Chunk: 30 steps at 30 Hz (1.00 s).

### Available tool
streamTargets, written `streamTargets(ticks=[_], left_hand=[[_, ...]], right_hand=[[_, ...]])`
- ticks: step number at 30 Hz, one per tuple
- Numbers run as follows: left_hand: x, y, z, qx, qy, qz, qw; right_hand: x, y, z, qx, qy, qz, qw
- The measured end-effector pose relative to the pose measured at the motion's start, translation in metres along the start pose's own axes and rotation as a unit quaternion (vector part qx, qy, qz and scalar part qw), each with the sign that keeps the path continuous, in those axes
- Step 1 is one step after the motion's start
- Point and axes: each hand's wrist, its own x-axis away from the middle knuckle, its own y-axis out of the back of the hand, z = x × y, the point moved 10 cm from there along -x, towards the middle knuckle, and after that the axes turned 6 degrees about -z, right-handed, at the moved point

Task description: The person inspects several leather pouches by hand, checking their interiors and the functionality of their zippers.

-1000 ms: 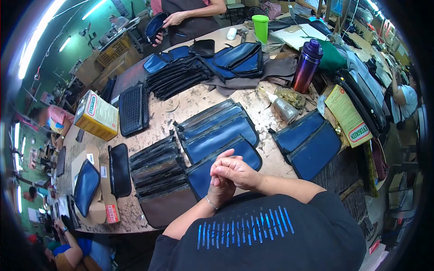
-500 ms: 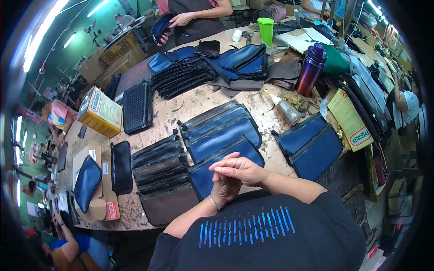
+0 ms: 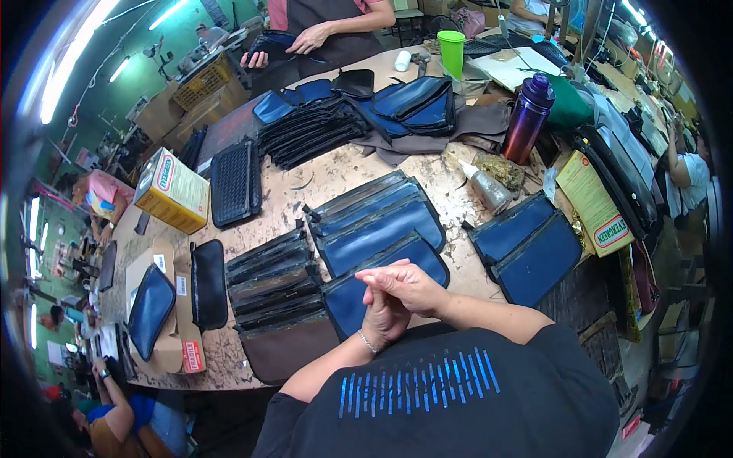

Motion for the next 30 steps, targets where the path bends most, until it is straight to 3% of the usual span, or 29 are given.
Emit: streamTargets(ticks=[3, 5, 7, 8, 9, 11, 12, 14, 15, 17, 18, 20, 25, 27, 30], left_hand=[[-0.003, -0.002, -0.002, -0.014, -0.011, 0.007, 1.0], [-0.004, -0.001, -0.003, 0.016, 0.003, -0.014, 1.0], [-0.005, -0.002, -0.005, 0.03, 0.009, -0.024, 0.999], [-0.005, -0.004, -0.006, 0.034, 0.01, -0.015, 0.999], [-0.004, -0.007, -0.007, 0.038, 0.012, -0.007, 0.999], [-0.002, -0.011, -0.007, 0.048, 0.015, 0.008, 0.999], [-0.001, -0.013, -0.007, 0.053, 0.016, 0.015, 0.998], [-0.003, -0.01, -0.006, 0.051, 0.014, -0.005, 0.999], [-0.004, -0.006, -0.007, 0.048, 0.011, -0.024, 0.998], [-0.004, -0.006, -0.007, 0.053, 0.015, -0.025, 0.998], [-0.004, -0.006, -0.007, 0.058, 0.019, -0.026, 0.998], [-0.004, -0.004, -0.006, 0.066, 0.022, -0.031, 0.997], [-0.013, 0.005, -0.006, 0.062, 0.01, -0.047, 0.997], [-0.007, -0.001, -0.012, -0.027, -0.027, -0.052, 0.998], [-0.002, -0.011, -0.011, 0.036, -0.02, -0.042, 0.998]], right_hand=[[0.005, -0.008, 0.013, 0.108, 0.04, -0.001, 0.993], [0.003, -0.012, 0.003, 0.092, 0.035, 0.031, 0.995], [0.003, -0.004, -0.006, 0.232, -0.036, -0.053, 0.971], [0.005, -0.011, 0.002, 0.13, 0.069, 0.033, 0.989], [0.005, -0.015, 0.006, 0.13, 0.069, 0.033, 0.989], [0.005, -0.004, -0.006, 0.215, -0.048, -0.058, 0.974], [0.006, -0.001, -0.006, 0.215, -0.049, -0.058, 0.974], [0.007, -0.005, 0.013, 0.344, 0.068, -0.019, 0.936], [0.013, -0.017, 0.024, 0.345, 0.069, -0.019, 0.936], [0.034, -0.052, 0.08, 0.374, 0.183, -0.074, 0.906], [0.028, -0.038, 0.066, 0.375, 0.183, -0.074, 0.906], [0.005, -0.011, 0.005, 0.121, 0.079, 0.033, 0.989], [0.006, -0.012, 0.006, 0.128, 0.092, 0.034, 0.987], [0.005, -0.013, 0.008, 0.122, 0.094, 0.033, 0.988], [0.003, -0.006, 0.012, 0.139, 0.106, 0.001, 0.985]])
